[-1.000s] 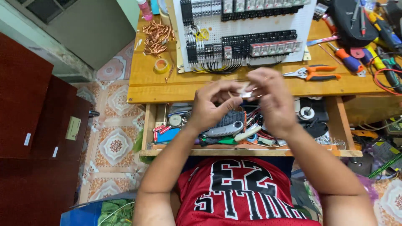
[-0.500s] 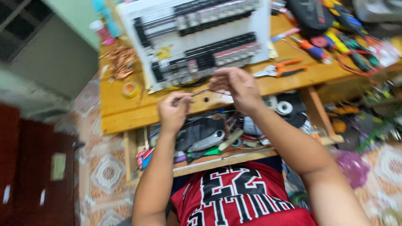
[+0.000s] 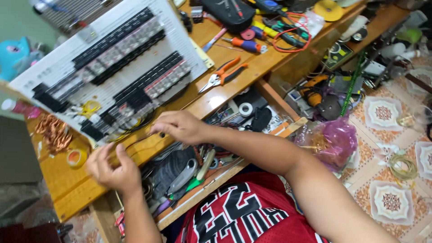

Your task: Wiring and assembling an electrical control panel using wire strippers and crimping tools

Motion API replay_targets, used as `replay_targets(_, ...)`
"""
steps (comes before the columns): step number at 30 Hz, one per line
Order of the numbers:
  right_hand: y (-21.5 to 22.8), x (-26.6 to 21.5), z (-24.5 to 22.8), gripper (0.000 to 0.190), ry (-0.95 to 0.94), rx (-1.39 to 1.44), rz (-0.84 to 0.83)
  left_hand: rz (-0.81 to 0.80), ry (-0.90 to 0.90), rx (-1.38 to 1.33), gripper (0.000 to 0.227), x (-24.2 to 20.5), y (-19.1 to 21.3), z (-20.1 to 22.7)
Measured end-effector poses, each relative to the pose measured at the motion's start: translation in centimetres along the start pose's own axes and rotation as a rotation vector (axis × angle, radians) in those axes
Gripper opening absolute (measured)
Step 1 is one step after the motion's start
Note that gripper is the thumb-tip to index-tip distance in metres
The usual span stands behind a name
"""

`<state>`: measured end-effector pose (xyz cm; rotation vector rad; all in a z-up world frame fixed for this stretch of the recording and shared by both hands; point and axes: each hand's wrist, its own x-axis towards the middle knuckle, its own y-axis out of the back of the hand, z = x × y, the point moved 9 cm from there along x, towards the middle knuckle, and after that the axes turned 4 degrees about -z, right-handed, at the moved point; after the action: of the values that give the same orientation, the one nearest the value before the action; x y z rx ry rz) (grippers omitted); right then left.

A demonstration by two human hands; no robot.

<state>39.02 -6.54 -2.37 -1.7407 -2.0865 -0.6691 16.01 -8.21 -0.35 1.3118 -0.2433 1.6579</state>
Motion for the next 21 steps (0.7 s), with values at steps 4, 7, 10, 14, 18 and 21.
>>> replay_targets(4, -1.4, -0.3, 1.9, 0.036, -0.134, -0.117, -0.164, 0.074, -0.215, 0.268, 0.026, 1.4, 0.5, 8.7)
replay_targets(7, -2.7, -1.1, 3.2, 0.036, -0.138, -0.097, -0.206, -0.154, -0.378, 0.091, 0.023, -0.4, -2.8, 10.1)
replay_targets(10, -3.3, -1.3, 2.6, 0.036, -0.003, -0.155, -0.207, -0.308, -0.229, -0.123, 0.034, -1.3, -5.1, 8.4)
replay_targets(14, -3.2, -1.4, 1.4, 0.03, 0.113, -0.206, -0.213, -0.327, -0.083, -0.107, 0.026, -2.6, -5.7, 5.2)
replay_targets(18, -2.6, -1.6, 0.1, 0.032, 0.173, -0.439, -0.191, -0.313, 0.006, -0.177, 0.013, -3.6, -6.1, 2.4)
replay_targets(21, -1.8, -0.2, 0.9, 0.036, 0.096, -0.603, -0.254, -0.294, 0.08, -0.219, 0.021, -3.5, -5.9, 1.5)
